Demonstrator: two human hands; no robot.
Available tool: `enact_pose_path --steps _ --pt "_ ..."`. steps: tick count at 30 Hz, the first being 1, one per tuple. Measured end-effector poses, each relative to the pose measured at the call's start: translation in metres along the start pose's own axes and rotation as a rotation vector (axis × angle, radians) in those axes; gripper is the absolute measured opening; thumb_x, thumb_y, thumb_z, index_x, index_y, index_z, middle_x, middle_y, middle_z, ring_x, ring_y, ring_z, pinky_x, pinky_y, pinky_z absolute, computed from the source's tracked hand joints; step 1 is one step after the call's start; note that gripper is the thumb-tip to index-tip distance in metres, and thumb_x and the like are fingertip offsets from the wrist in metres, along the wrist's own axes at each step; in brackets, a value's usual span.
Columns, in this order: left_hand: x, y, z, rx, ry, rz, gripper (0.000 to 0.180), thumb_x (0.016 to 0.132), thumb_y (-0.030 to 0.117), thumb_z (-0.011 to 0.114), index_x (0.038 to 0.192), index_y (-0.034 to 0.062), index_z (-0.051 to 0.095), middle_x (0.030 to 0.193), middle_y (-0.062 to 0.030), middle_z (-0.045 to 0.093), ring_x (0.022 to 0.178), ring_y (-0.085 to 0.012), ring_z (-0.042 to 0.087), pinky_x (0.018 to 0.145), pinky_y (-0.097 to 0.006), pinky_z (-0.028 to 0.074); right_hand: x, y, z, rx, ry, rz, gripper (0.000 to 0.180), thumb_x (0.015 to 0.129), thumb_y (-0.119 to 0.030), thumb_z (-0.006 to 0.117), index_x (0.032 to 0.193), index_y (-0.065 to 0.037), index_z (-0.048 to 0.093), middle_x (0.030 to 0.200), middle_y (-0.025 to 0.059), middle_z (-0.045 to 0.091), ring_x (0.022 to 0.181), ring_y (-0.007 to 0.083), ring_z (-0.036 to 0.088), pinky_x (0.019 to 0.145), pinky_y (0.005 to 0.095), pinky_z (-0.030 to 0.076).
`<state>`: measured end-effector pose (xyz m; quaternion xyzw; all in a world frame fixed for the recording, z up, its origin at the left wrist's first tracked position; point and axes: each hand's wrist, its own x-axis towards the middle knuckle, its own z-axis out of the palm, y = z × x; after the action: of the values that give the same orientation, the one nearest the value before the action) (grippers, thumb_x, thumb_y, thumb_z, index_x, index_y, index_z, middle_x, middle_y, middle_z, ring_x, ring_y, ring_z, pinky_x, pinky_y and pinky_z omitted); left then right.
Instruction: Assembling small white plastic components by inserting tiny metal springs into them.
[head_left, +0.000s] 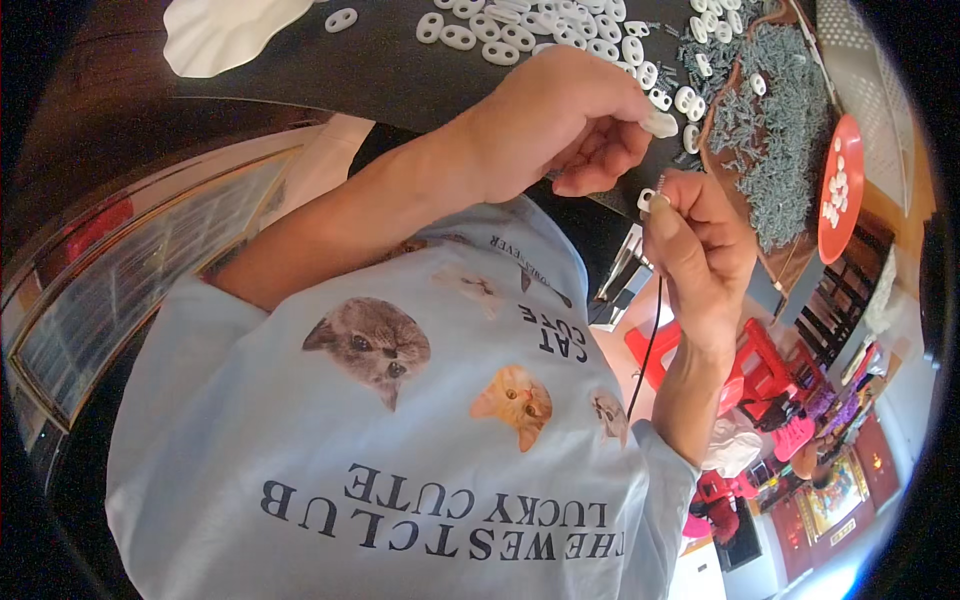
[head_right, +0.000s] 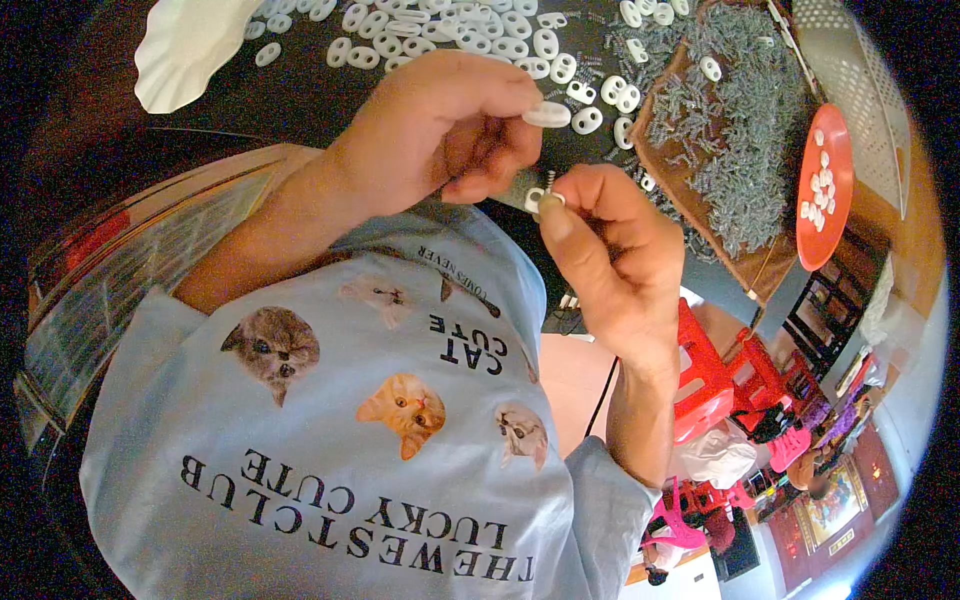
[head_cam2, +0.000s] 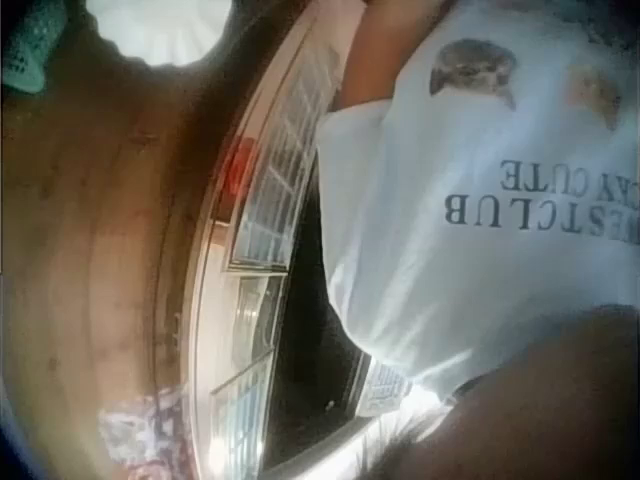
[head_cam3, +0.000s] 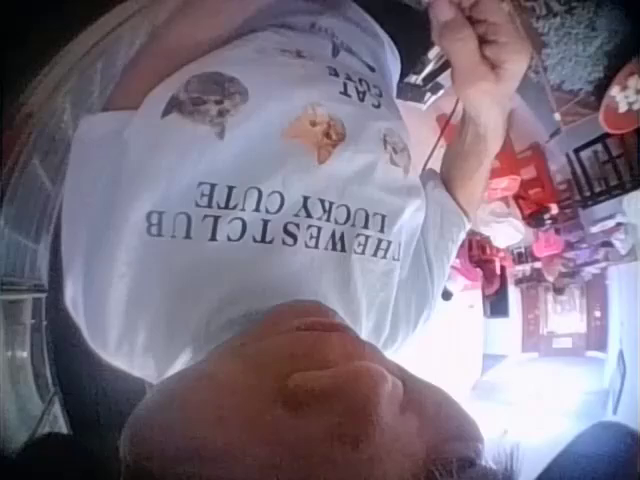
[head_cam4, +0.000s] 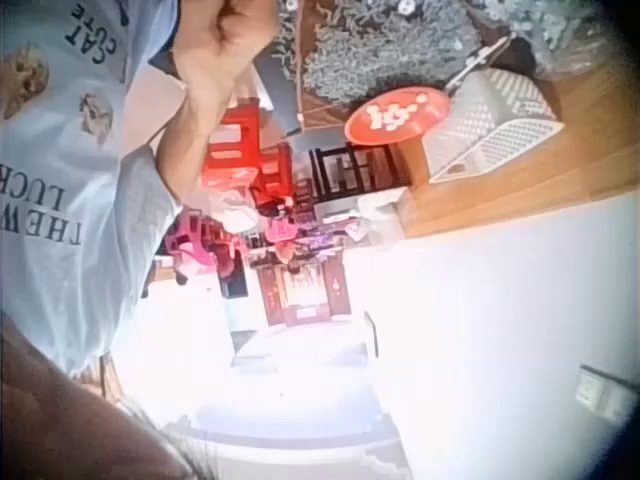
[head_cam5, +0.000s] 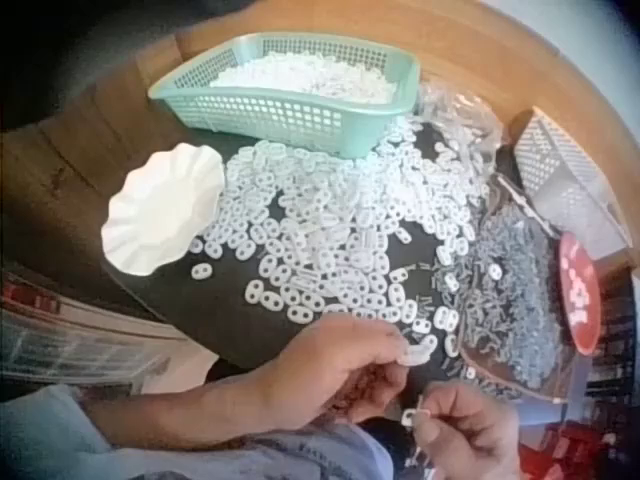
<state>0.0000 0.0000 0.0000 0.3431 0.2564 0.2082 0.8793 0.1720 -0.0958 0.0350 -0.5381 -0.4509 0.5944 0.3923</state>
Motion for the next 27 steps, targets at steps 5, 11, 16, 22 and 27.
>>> enact_pose_path --steps 5,11,16,22,27 --pt "0.003 0.001 -0.001 -0.166 0.078 -0.146 0.035 0.087 0.032 0.05 0.07 0.0018 0.054 0.057 -0.0046 0.048 0.042 -0.0144 0.043 0.037 -0.026 0.031 0.001 -0.003 0.002 0.016 0.047 0.038 0.008 0.09 -0.007 0.055 0.09 0.001 0.055 0.074 -0.0054 0.049 0.065 0.002 0.04 0.057 0.0174 0.032" --pt "0.007 0.002 -0.007 -0.284 0.004 -0.211 0.036 0.087 0.032 0.048 0.066 0.0038 0.051 0.055 -0.0026 0.045 0.041 -0.0137 0.039 0.039 -0.026 0.031 0.007 -0.001 0.007 -0.008 0.13 -0.012 0.011 0.09 -0.008 0.053 0.092 0.003 0.053 0.066 -0.0032 0.046 0.051 0.0018 0.034 0.045 0.0175 0.023" --pt "0.009 0.004 -0.005 -0.297 0.041 -0.197 0.035 0.087 0.032 0.049 0.065 0.0049 0.05 0.054 -0.0018 0.044 0.04 -0.0131 0.037 0.04 -0.027 0.031 0.009 -0.007 0.007 -0.001 0.081 0.024 0.009 0.09 -0.008 0.054 0.089 0.001 0.056 0.074 -0.0049 0.05 0.065 0.0019 0.041 0.056 0.0172 0.031" --pt "0.006 0.005 -0.002 -0.24 0.073 -0.185 0.033 0.087 0.031 0.05 0.067 0.0047 0.051 0.055 -0.0025 0.046 0.04 -0.0131 0.038 0.038 -0.027 0.032 0.009 -0.01 0.007 -0.031 0.093 0.026 0.01 0.09 -0.009 0.055 0.089 0.001 0.056 0.073 -0.0053 0.05 0.063 0.0019 0.04 0.054 0.0171 0.031" --pt "0.0 -0.002 0.001 -0.04 0.053 -0.003 0.03 0.088 0.027 0.049 0.069 0.0043 0.052 0.056 -0.004 0.048 0.04 -0.0125 0.041 0.036 -0.025 0.032 0.01 -0.013 0.01 -0.044 0.13 -0.004 0.013 0.09 -0.01 0.055 0.094 0.002 0.054 0.065 -0.0044 0.045 0.05 0.0009 0.032 0.045 0.0174 0.021"
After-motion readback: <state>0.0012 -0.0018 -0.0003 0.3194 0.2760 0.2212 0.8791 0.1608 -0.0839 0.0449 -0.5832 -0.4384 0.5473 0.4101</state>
